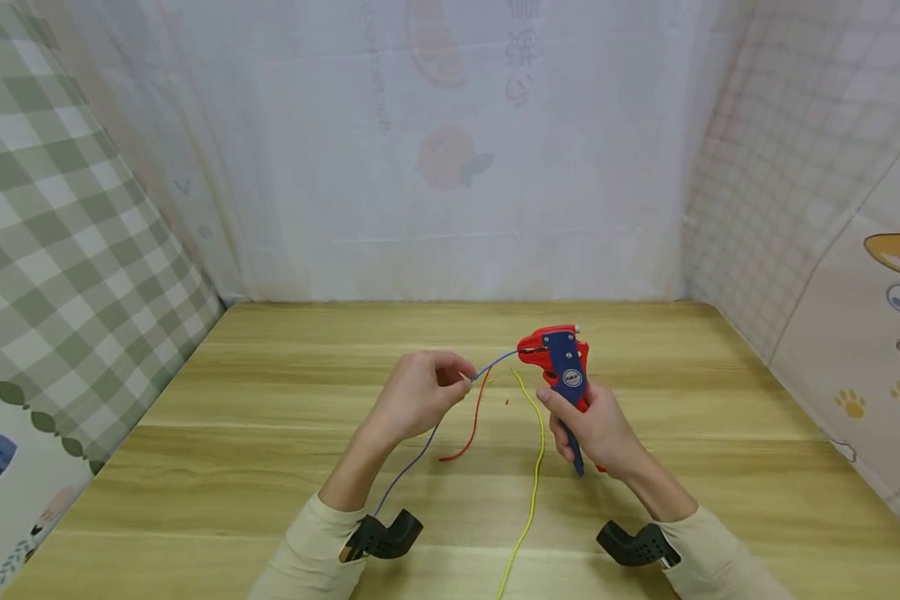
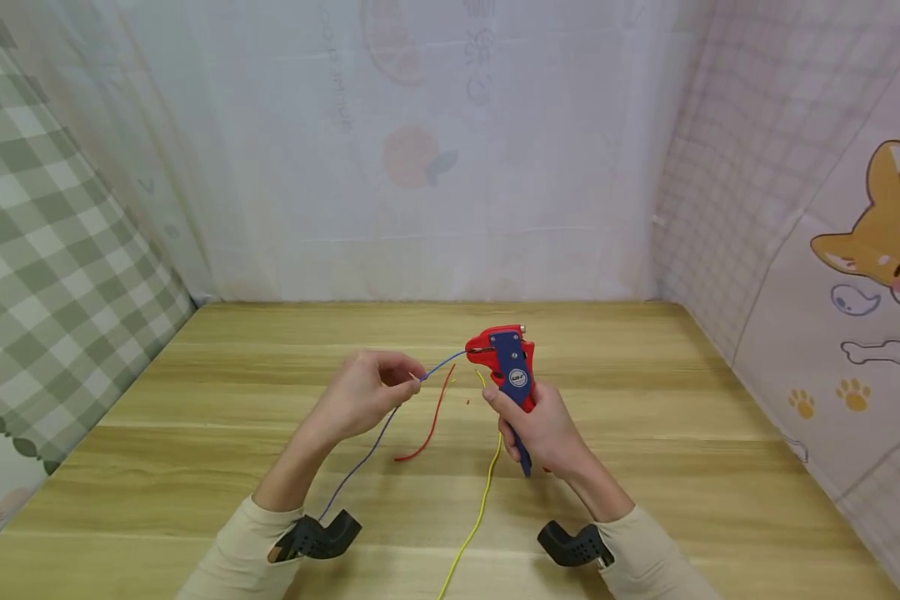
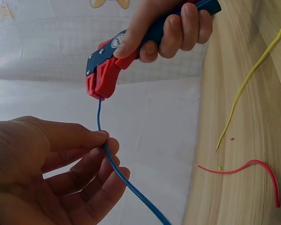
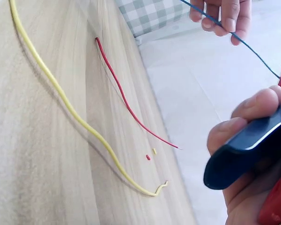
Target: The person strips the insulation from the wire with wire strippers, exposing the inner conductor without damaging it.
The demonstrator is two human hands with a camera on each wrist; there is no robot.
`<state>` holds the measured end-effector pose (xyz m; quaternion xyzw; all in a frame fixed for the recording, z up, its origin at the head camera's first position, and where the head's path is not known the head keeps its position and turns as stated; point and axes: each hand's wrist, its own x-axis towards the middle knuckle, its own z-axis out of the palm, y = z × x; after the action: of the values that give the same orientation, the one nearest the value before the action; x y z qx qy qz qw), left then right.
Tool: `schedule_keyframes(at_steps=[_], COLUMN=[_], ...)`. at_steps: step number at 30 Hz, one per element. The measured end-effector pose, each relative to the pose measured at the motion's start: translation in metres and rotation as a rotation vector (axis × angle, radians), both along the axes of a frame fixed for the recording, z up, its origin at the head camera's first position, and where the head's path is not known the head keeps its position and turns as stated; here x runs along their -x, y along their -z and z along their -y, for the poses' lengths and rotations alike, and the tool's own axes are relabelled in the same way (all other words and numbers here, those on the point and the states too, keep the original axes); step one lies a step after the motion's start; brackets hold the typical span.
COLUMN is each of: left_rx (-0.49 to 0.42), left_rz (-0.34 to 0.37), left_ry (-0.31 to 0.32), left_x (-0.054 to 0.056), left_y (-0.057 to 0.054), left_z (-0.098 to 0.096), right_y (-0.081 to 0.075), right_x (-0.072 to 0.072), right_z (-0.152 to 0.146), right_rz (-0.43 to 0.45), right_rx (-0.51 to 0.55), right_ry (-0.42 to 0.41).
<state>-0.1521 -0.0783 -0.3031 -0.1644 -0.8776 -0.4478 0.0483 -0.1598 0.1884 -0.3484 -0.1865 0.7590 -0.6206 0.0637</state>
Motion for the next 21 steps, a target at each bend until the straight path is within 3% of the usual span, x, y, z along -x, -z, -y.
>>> schedule_keyframes(at_steps=[6,13,21], left_rx=[0.008,-0.016,-0.050], left_rz=[0.059,0.118,0.174], left_ry=[0.015,0.047,0.040], left_x=[0.002,0.004,0.010], left_y=[0.003,0.004,0.009], left_z=[0.003,0.006,0.013], right_y=[0.000,0.001,0.000], right_x=[0.002,0.003,0.005], right_z=[-0.001,0.000,-0.003], right_rz=[0.005,0.059,0.065], right_rx=[-0.056,-0.004,0.008], right_ry=[-0.042,-0.124,-0.135])
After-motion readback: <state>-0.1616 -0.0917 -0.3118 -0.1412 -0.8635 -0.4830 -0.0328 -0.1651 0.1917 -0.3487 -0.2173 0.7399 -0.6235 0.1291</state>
